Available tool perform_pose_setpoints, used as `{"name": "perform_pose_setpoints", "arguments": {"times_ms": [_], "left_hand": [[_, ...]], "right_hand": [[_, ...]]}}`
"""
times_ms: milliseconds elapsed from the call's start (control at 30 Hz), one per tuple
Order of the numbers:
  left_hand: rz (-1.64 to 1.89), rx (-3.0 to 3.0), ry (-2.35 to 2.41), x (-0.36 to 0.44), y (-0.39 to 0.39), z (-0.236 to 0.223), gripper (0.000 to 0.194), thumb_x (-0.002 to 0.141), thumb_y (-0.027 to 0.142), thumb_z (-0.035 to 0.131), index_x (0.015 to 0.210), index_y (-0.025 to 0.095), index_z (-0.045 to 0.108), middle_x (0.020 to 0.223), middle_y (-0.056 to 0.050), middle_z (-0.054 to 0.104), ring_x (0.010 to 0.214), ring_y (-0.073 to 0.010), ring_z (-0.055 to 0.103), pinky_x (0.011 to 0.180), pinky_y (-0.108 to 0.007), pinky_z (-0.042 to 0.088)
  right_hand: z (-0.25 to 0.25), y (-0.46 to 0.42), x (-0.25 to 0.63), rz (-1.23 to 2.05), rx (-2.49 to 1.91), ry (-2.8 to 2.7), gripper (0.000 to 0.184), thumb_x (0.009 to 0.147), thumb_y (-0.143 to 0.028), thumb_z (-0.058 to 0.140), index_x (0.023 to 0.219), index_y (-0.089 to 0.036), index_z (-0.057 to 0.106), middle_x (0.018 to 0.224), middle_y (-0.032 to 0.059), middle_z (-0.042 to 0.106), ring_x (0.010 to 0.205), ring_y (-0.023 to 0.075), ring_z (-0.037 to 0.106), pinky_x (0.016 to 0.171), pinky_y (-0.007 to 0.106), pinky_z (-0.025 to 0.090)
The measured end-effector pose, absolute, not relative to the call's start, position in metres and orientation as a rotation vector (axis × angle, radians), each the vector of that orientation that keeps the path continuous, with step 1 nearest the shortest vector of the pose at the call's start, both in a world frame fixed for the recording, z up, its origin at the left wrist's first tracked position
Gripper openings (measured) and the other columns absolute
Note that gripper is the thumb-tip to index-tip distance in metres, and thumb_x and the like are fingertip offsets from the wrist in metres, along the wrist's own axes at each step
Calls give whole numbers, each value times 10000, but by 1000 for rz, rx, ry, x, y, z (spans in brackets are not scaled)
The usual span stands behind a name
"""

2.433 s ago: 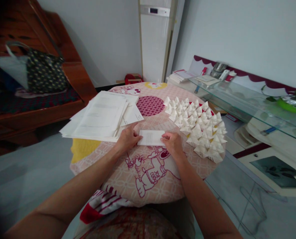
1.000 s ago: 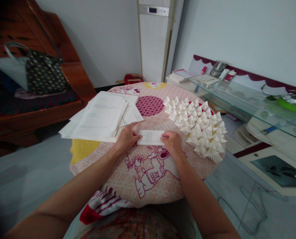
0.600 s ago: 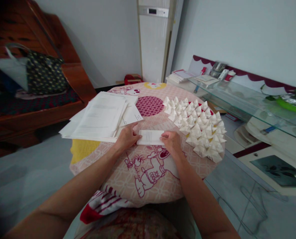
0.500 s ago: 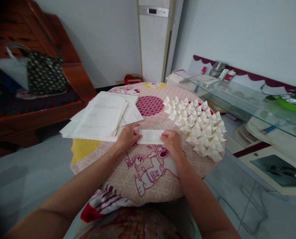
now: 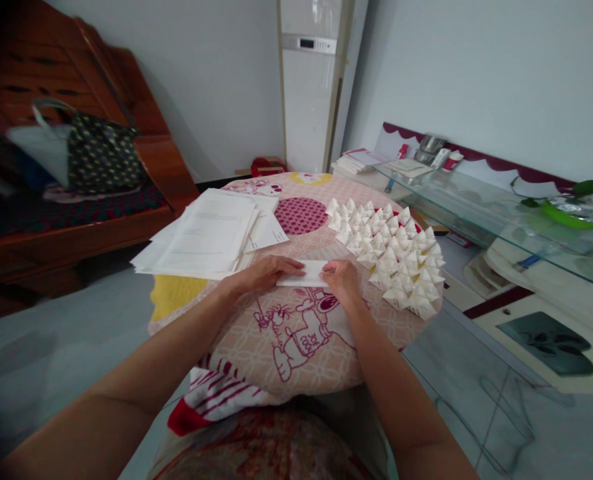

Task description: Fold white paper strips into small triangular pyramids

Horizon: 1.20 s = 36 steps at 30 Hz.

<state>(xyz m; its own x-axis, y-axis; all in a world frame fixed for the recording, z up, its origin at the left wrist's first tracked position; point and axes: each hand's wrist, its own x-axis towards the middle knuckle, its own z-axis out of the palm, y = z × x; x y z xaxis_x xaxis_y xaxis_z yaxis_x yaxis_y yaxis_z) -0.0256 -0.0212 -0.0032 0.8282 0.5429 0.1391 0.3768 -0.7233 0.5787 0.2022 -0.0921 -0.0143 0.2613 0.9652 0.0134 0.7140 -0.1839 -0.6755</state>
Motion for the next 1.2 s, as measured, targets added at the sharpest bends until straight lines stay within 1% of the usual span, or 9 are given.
{"name": "perform_pose_setpoints", "arguments": {"times_ms": [200, 333, 467, 567, 633, 733, 800, 1100, 1200], "left_hand": [[426, 2406, 872, -15, -34, -1, 254, 902, 191, 620, 1072, 253, 798, 1281, -42, 729, 1144, -193, 690, 1068, -332, 486], [451, 2453, 962, -9, -45, -4, 279, 886, 214, 637, 1117, 209, 793, 1310, -90, 707, 1160, -239, 680, 1073, -365, 481], [424, 2499, 1044, -5, -49, -9, 316, 868, 213, 657, 1159, 196, 780, 1334, -95, 692, 1207, -248, 655, 1100, -359, 462], [435, 2504, 1060, -4, -48, -12, 309, 858, 218, 668, 1142, 245, 784, 1330, -52, 698, 1218, -232, 652, 1104, -349, 467], [447, 2501, 1063, -4, -48, -13, 307, 853, 223, 671, 1133, 271, 786, 1329, -34, 700, 1221, -230, 653, 1104, -350, 471], [457, 2484, 1079, -4, -49, -13, 323, 837, 212, 680, 1135, 273, 788, 1336, -34, 696, 1220, -236, 655, 1109, -348, 470], [458, 2472, 1078, -4, -49, -12, 334, 823, 196, 686, 1132, 267, 792, 1337, -36, 696, 1216, -241, 658, 1110, -350, 473], [469, 2455, 1073, -4, -52, -7, 353, 797, 172, 692, 1123, 257, 798, 1321, -49, 702, 1222, -251, 654, 1118, -364, 473], [469, 2442, 1081, -3, -51, -7, 349, 796, 174, 698, 1125, 235, 798, 1327, -63, 698, 1211, -257, 661, 1113, -366, 481]], "right_hand": [[-7, -95, 201, 440, -2021, -1615, 242, 776, -262, 722, 973, -162, 821, 901, 90, 803, 824, 202, 732, 732, 252, 519], [2, -98, 203, 370, -2052, -1691, 241, 792, -281, 728, 987, -178, 825, 945, 86, 805, 879, 217, 736, 791, 274, 515], [13, -98, 196, 271, -2106, -1699, 221, 764, -205, 728, 959, -173, 825, 938, 94, 801, 889, 227, 735, 805, 284, 520], [17, -97, 184, 357, -1920, -1779, 179, 788, -174, 678, 897, -149, 817, 867, 91, 790, 824, 202, 731, 746, 249, 521], [16, -96, 177, 519, -1849, -1799, 164, 794, -151, 641, 828, -137, 800, 751, 67, 763, 683, 174, 708, 641, 226, 507], [10, -96, 173, 777, -1910, -1695, 147, 771, -113, 621, 782, -125, 767, 579, 25, 678, 467, 126, 607, 482, 198, 436], [8, -96, 174, 882, -1947, -1614, 126, 748, -92, 631, 771, -120, 752, 532, 5, 638, 406, 103, 553, 434, 181, 393], [7, -91, 166, 698, -2037, -1846, 22, 683, -151, 746, 701, -141, 753, 566, 26, 662, 540, 140, 622, 511, 209, 409], [7, -92, 169, 714, -2038, -1825, 15, 669, -117, 729, 668, -131, 729, 532, 12, 637, 484, 116, 586, 473, 193, 375]]}}
